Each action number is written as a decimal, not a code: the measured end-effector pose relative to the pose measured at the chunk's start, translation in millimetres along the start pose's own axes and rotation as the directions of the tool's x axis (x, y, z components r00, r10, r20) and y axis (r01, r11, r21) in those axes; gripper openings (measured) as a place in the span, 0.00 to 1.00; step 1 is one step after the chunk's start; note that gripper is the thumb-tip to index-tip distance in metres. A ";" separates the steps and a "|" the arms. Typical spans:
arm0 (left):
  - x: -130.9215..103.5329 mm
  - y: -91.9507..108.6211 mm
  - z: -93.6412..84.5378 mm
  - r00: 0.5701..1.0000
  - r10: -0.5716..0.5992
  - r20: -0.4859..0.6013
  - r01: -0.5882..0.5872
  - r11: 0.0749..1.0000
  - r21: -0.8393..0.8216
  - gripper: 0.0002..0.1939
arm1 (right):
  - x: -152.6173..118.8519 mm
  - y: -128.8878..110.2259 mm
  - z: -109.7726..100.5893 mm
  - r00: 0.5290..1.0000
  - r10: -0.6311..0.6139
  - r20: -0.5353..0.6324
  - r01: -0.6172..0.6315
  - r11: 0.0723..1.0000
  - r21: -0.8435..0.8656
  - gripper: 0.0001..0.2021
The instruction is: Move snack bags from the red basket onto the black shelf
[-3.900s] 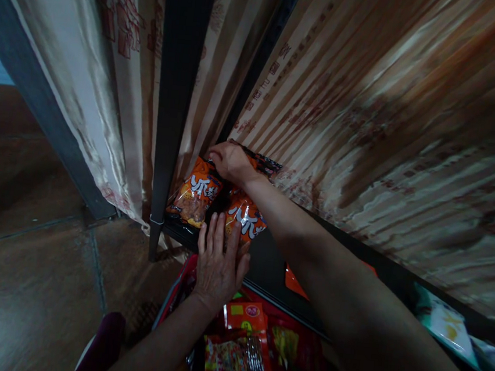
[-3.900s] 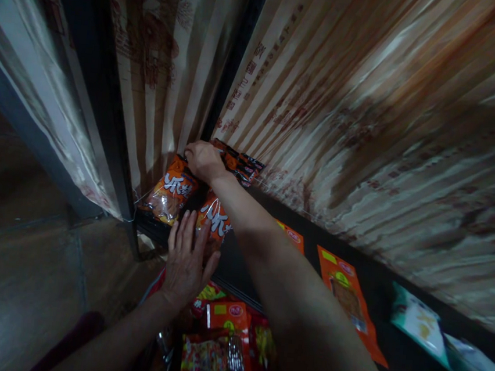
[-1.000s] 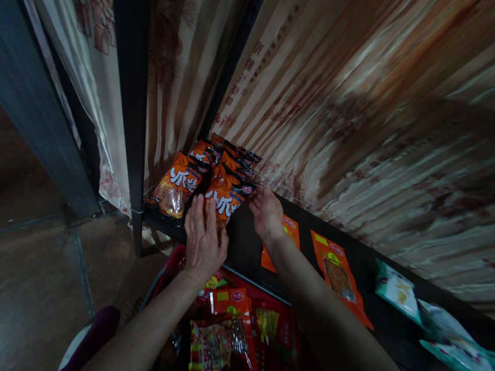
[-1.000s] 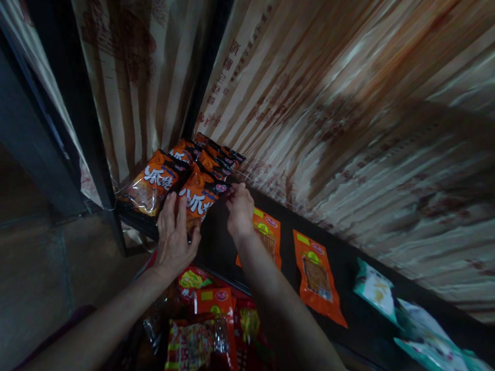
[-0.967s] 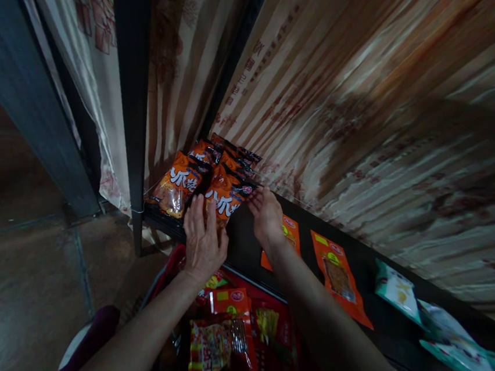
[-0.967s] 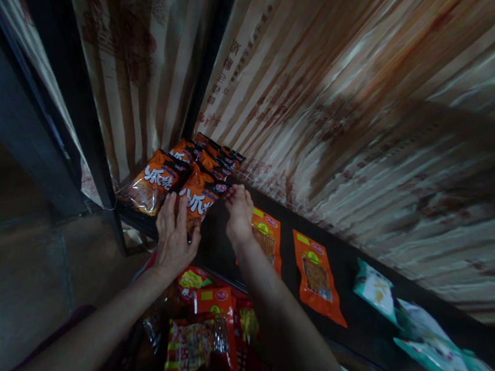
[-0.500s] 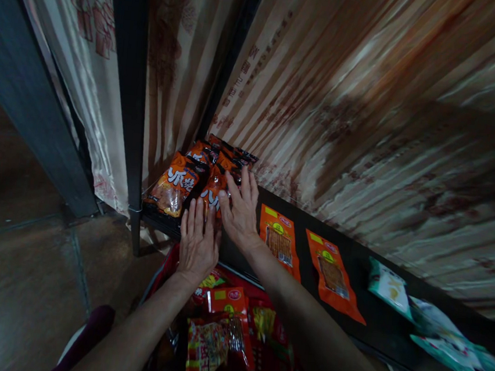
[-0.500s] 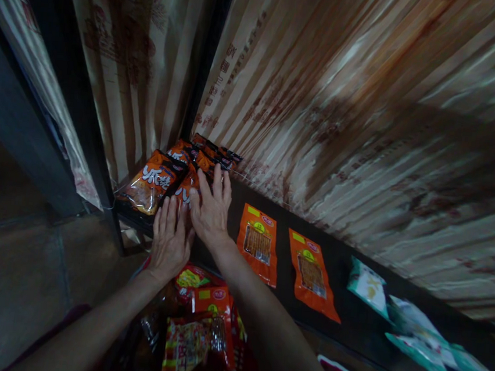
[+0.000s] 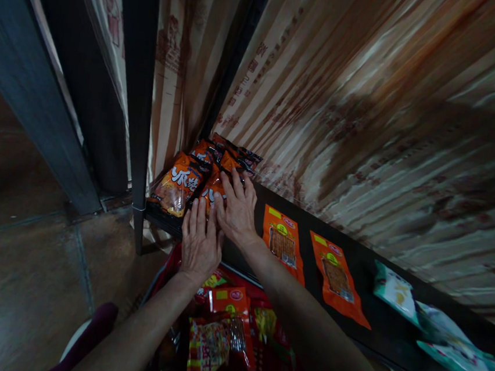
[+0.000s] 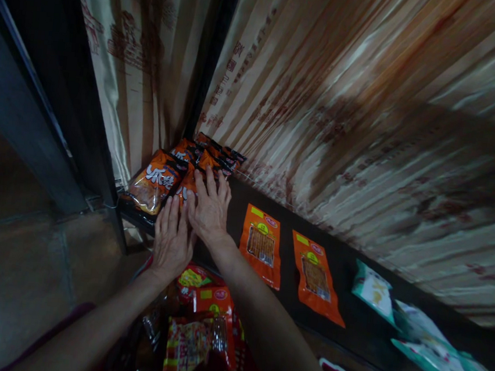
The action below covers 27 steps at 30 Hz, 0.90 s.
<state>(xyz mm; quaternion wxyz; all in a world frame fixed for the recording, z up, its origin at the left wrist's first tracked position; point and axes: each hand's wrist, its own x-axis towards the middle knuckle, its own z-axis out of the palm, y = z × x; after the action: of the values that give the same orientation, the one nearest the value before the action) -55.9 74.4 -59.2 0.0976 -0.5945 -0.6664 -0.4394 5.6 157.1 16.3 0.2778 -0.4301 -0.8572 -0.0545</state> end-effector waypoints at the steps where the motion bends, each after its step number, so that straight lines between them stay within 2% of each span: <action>1: -0.2 0.0 0.1 1.000 0.000 -0.005 0.000 1.000 -0.001 0.32 | -0.6 -0.3 0.6 1.000 0.003 -0.003 -0.003 1.000 0.005 0.24; 7: -2.9 -2.1 -1.0 0.999 -0.001 -0.033 -0.001 0.999 -0.044 0.36 | -8.1 0.5 1.7 0.999 0.005 -0.043 -0.004 1.000 0.012 0.25; 14: -5.0 -2.9 -1.4 0.999 0.025 -0.033 -0.027 0.999 -0.045 0.36 | -13.8 3.2 4.2 0.996 -0.049 -0.070 0.053 0.998 0.047 0.25; 21: -5.7 -2.6 -0.2 1.000 0.018 -0.020 -0.018 1.000 -0.016 0.35 | -14.9 1.1 6.3 0.997 -0.071 -0.014 0.071 0.996 0.058 0.24; 27: -2.6 -2.9 -5.9 0.999 0.036 -0.018 -0.037 0.999 -0.033 0.35 | -19.2 0.1 0.2 0.998 -0.052 -0.047 0.055 0.997 0.060 0.26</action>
<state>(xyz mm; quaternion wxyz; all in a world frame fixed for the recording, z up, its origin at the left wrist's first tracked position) -60.1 68.8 -58.8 0.1015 -0.6043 -0.6472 -0.4535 14.8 143.6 6.1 0.3090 -0.3969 -0.8631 -0.0453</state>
